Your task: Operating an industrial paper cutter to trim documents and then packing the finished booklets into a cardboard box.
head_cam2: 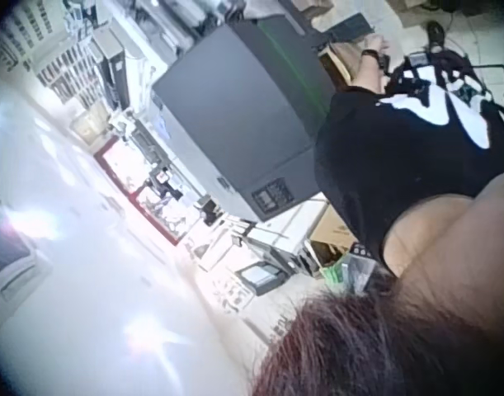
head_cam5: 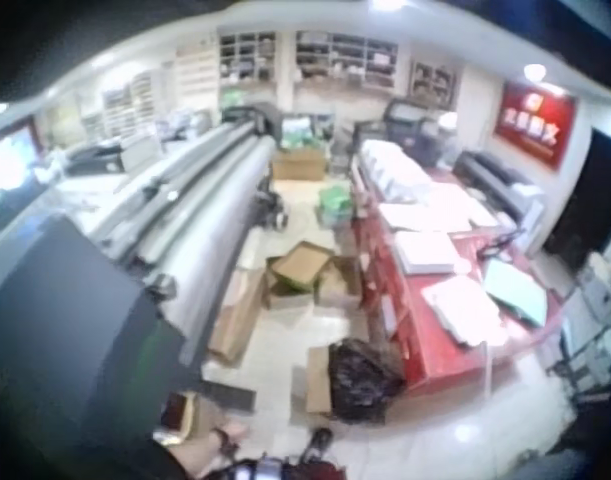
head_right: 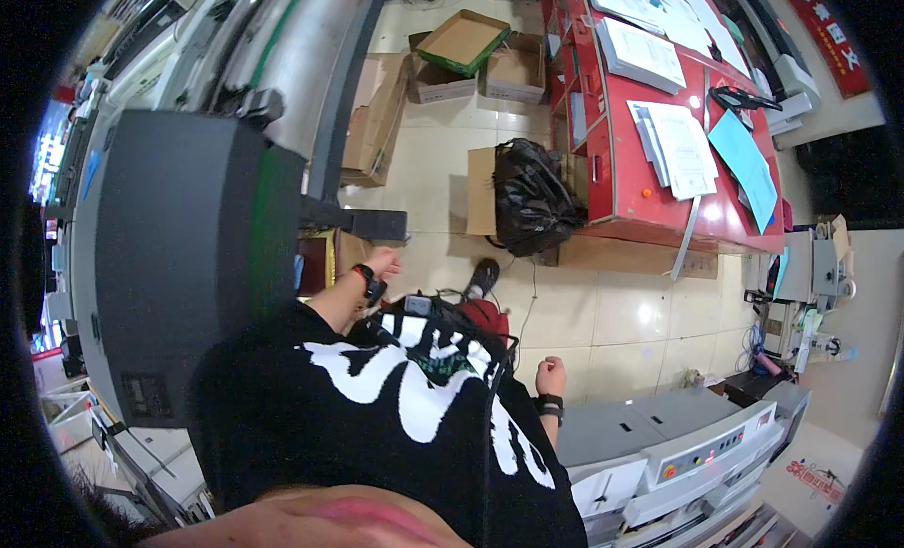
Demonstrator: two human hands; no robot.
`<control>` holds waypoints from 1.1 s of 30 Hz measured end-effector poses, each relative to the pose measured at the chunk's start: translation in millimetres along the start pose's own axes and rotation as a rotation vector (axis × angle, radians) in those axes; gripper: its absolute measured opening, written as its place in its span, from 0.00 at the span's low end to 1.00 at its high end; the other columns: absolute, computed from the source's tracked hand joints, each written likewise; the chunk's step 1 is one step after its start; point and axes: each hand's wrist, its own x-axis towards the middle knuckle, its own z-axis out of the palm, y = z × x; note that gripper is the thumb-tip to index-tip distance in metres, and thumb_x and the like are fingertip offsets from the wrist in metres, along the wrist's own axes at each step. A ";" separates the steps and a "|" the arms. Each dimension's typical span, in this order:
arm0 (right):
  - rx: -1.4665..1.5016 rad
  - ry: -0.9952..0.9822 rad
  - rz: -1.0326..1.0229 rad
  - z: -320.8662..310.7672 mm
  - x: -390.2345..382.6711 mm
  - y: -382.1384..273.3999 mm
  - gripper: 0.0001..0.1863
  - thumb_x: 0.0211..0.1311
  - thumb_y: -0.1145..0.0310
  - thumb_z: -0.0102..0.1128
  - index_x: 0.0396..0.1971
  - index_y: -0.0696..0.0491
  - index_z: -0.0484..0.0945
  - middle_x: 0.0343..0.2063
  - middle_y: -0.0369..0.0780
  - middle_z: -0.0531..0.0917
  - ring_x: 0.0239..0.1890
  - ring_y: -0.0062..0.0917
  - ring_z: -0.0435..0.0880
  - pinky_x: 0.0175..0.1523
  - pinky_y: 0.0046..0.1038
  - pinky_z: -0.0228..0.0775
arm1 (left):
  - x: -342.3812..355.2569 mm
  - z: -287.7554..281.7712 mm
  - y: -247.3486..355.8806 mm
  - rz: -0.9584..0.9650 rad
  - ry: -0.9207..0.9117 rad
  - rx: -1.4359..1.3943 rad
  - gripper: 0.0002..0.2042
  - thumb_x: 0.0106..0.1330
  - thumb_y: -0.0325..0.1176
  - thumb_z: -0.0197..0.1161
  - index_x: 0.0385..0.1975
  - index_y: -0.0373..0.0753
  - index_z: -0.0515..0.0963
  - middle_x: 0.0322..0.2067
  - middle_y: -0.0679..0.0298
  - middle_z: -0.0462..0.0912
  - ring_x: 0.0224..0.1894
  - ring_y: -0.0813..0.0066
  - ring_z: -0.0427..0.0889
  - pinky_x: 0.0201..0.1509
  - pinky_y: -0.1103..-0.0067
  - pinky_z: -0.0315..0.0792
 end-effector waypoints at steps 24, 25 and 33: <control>-0.637 0.579 -0.025 -37.8 433.2 -402.1 0.52 0.42 0.74 0.62 0.69 0.64 0.45 0.69 0.57 0.51 0.71 0.50 0.50 0.74 0.44 0.40 | 586.4 -73.9 504.8 0.048 0.064 1.445 0.17 0.61 0.38 0.57 0.50 0.44 0.80 0.66 0.51 0.59 0.68 0.51 0.57 0.66 0.54 0.58; -0.685 0.560 0.014 -35.5 429.7 -407.8 0.52 0.42 0.74 0.62 0.69 0.64 0.45 0.69 0.57 0.51 0.71 0.50 0.50 0.74 0.44 0.40 | 616.9 -70.3 509.1 0.107 0.049 1.532 0.17 0.61 0.37 0.56 0.49 0.44 0.81 0.67 0.51 0.58 0.69 0.51 0.56 0.67 0.53 0.56; -0.765 0.341 0.170 -30.0 445.9 -393.5 0.55 0.57 0.47 0.60 0.69 0.66 0.38 0.69 0.62 0.46 0.72 0.54 0.42 0.74 0.47 0.33 | 813.5 -110.0 485.2 0.045 0.104 1.516 0.18 0.66 0.32 0.46 0.51 0.43 0.80 0.69 0.57 0.57 0.71 0.61 0.53 0.69 0.45 0.42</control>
